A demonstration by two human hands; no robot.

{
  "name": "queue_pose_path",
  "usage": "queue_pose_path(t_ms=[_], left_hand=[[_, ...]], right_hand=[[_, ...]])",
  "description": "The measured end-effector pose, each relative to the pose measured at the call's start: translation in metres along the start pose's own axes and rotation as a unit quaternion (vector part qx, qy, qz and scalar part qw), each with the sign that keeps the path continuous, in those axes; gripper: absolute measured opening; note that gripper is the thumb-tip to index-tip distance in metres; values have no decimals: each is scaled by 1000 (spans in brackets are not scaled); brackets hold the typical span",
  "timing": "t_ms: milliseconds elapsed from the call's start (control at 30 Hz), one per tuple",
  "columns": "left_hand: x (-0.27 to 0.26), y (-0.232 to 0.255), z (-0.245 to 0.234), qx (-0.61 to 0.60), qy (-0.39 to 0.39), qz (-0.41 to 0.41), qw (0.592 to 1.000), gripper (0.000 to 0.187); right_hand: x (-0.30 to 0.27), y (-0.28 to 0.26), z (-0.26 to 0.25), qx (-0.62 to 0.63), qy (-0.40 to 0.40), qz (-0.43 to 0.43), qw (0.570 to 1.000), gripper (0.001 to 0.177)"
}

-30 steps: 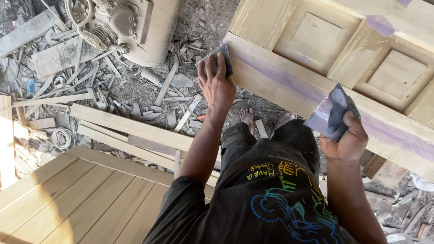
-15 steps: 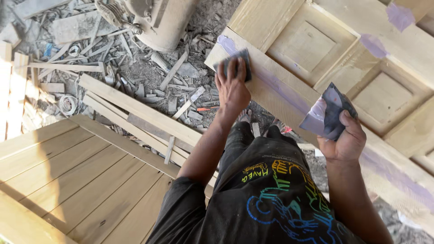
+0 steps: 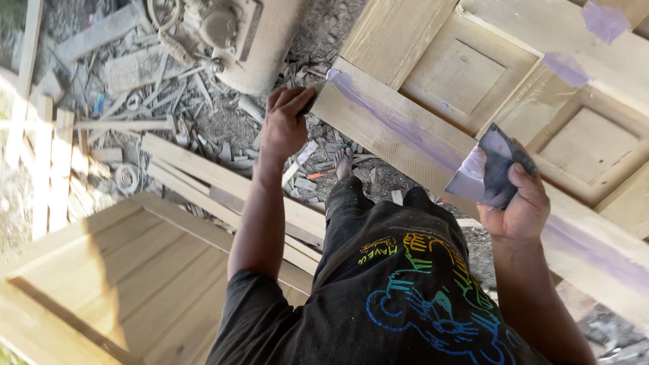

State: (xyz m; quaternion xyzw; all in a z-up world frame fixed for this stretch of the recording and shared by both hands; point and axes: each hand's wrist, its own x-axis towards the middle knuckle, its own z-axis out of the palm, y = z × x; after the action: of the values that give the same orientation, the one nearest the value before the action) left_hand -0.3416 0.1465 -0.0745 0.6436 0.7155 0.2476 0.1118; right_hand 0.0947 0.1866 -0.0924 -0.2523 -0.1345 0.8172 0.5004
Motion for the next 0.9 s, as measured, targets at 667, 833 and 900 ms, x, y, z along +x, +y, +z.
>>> queue_pose_path(t_ms=[667,833,900], left_hand=[[43,-111,-5,21,-218,254,942,77],[31,-126,-8,14,-222,283,933,67],[34,-132,-9,-18,-216,290,932,61]], right_hand=[[-26,185,123,31,215,-223,950,39],[-45,195,126,23,195,-237,952,29],[-46,197,129,9,217,-236,947,32]])
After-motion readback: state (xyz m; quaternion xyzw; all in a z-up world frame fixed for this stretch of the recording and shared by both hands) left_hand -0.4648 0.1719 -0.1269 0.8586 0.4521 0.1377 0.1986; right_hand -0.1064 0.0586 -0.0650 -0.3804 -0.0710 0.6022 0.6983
